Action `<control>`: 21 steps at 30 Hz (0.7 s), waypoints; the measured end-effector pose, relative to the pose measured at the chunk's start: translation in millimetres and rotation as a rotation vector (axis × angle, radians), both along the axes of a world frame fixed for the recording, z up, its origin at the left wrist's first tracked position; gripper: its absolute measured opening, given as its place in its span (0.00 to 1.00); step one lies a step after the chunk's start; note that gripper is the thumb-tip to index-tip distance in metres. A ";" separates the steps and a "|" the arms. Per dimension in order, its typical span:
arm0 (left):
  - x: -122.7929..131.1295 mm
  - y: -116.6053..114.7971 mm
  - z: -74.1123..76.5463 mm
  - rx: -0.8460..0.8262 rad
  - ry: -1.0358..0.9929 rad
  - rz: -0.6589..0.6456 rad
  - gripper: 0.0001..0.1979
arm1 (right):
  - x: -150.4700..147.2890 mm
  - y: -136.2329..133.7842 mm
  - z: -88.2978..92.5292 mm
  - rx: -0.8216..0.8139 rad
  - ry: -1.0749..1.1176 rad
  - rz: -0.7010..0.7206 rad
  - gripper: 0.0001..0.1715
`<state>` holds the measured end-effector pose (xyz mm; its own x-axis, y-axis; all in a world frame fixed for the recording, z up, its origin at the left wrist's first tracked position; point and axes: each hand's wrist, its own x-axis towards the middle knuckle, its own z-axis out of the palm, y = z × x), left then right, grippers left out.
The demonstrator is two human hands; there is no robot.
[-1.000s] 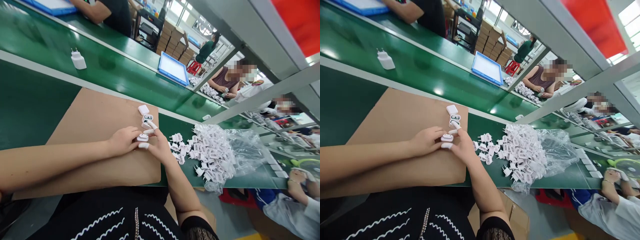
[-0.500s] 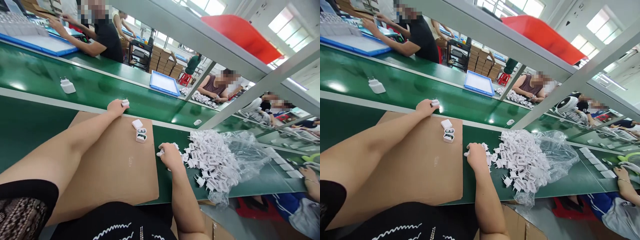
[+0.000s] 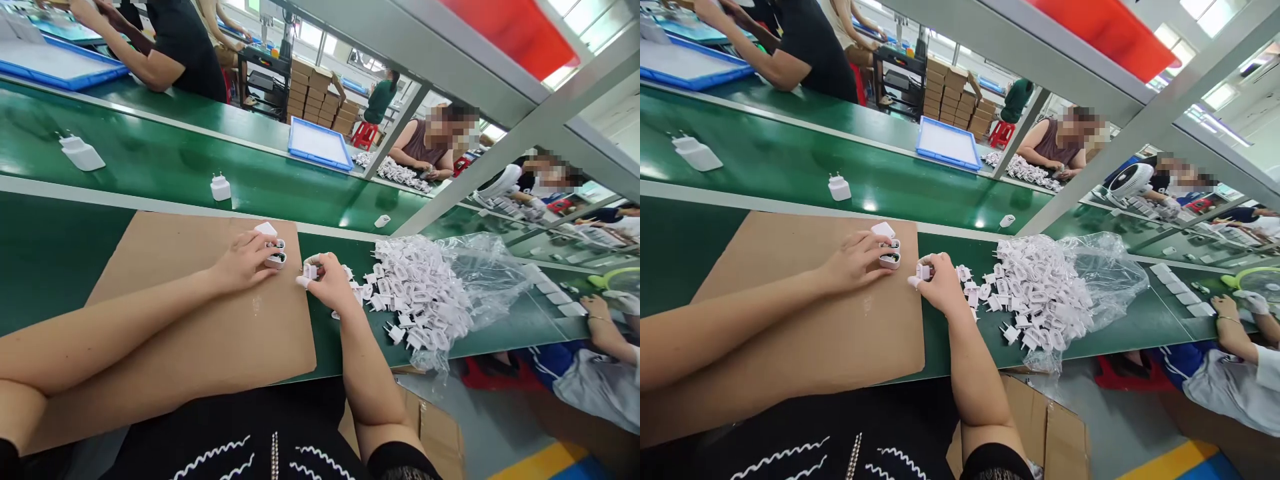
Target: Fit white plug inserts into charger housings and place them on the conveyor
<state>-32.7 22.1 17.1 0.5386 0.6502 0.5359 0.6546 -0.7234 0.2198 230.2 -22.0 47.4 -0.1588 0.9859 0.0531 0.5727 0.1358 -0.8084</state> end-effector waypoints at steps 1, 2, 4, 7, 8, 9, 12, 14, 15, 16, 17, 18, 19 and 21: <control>3.5 -3.2 -4.2 0.008 -0.023 0.015 0.14 | -2.1 2.8 -1.9 -0.052 0.120 0.008 0.22; 6.2 -5.8 -7.5 0.006 -0.045 0.016 0.12 | -4.0 5.7 -3.5 -0.116 0.243 0.022 0.25; 10.3 -12.2 -10.9 -0.037 -0.077 -0.021 0.10 | -6.9 10.7 -5.3 -0.235 0.468 0.044 0.29; 15.9 -26.4 -11.8 -0.171 -0.136 -0.081 0.09 | -9.9 14.4 -4.8 -0.327 0.644 0.026 0.25; 17.8 -30.9 -12.2 -0.224 -0.171 -0.078 0.10 | -10.8 14.6 -4.4 -0.344 0.673 0.018 0.25; 19.4 -34.4 -12.9 -0.281 -0.219 -0.072 0.11 | -11.7 14.4 -4.1 -0.358 0.697 0.018 0.25; 22.2 -37.8 -15.3 -0.498 -0.382 -0.068 0.18 | -15.2 12.4 -4.7 -0.331 0.735 0.042 0.27; 21.8 -35.9 -15.7 -0.621 -0.446 -0.087 0.20 | -18.1 10.4 -5.4 -0.275 0.734 0.040 0.27; 21.1 -34.7 -15.3 -0.656 -0.459 -0.101 0.20 | -19.5 9.1 -5.5 -0.247 0.731 0.036 0.26; 20.4 -33.5 -14.8 -0.677 -0.463 -0.113 0.19 | -21.0 7.8 -5.3 -0.222 0.727 0.040 0.25; 19.6 -32.6 -14.2 -0.688 -0.472 -0.125 0.18 | -22.3 6.3 -5.1 -0.202 0.717 0.056 0.24; 19.0 -31.9 -13.8 -0.694 -0.482 -0.139 0.19 | -23.6 4.7 -4.7 -0.173 0.696 0.077 0.24; 18.6 -31.2 -13.7 -0.697 -0.488 -0.151 0.19 | -24.7 3.2 -4.4 -0.127 0.653 0.095 0.22; 18.2 -29.9 -14.6 -0.688 -0.479 -0.153 0.20 | -26.4 0.2 -4.0 0.024 0.474 0.098 0.15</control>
<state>-14.5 -7.8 2.5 0.4632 0.8530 0.2406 0.2848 -0.4003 0.8710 203.8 -21.7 43.4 -0.2036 0.9651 0.1645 0.1254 0.1923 -0.9733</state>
